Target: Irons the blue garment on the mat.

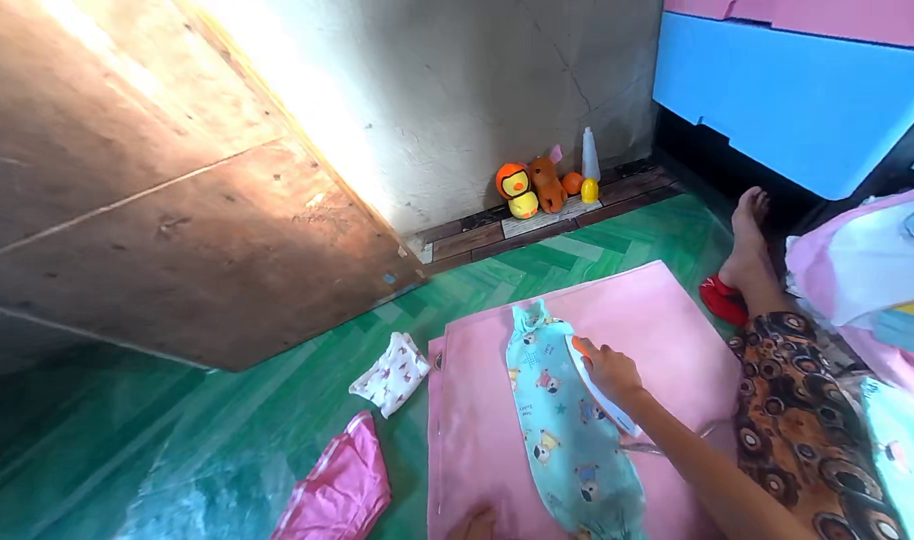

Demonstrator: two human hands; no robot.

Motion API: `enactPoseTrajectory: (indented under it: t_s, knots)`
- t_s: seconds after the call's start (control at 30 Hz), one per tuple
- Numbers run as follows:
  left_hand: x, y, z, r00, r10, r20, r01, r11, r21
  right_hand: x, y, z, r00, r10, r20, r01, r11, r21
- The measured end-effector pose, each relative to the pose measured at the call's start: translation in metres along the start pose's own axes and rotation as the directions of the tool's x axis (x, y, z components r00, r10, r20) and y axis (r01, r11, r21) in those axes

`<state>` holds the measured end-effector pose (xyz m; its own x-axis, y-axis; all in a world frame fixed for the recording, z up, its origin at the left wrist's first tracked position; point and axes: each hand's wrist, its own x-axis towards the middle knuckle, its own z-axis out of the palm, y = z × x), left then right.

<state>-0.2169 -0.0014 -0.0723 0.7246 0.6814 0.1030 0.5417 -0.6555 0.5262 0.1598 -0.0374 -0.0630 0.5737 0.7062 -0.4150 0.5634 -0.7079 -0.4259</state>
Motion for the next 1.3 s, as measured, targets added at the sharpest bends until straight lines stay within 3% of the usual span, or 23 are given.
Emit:
enactPoseTrajectory:
  t_s: [0.17,0.3,0.4,0.5,0.8,1.13,1.23,1.3]
  knots:
    - [0.098,0.051,0.068,0.993,0.061,0.102,-0.05,0.992,-0.112,0.017,-0.007,-0.011,1.0,0.015,-0.003,-0.015,0.999,0.051]
    - [0.172,0.081,0.112,0.91,-0.083,0.405,0.051,0.995,0.09,0.018,-0.004,-0.012,1.0,0.009,0.017,-0.01,0.997,0.074]
    - [0.195,0.097,0.131,0.833,-0.242,0.497,0.107,0.953,0.284,-0.006,0.006,-0.003,1.0,-0.002,0.016,0.001,0.996,0.089]
    - [0.194,0.098,0.143,0.817,-0.316,0.483,0.132,0.917,0.377,-0.02,0.01,0.001,0.998,0.012,0.062,-0.016,0.998,0.068]
    - [0.163,0.084,0.154,0.872,-0.248,0.422,0.106,0.938,0.331,0.038,-0.016,-0.018,1.0,0.007,0.017,-0.008,0.997,0.077]
    - [0.128,0.078,0.142,0.841,-0.226,0.491,0.104,0.959,0.264,-0.024,0.002,0.008,0.999,0.014,0.043,-0.014,1.0,0.015]
    - [0.114,0.074,0.128,0.852,-0.166,0.497,0.083,0.979,0.185,-0.014,0.001,0.01,1.0,-0.006,0.021,0.006,1.0,-0.018]
    - [0.11,0.064,0.116,0.895,-0.147,0.421,0.112,0.988,0.106,-0.002,-0.004,0.008,1.0,-0.02,0.009,0.02,0.999,-0.036]
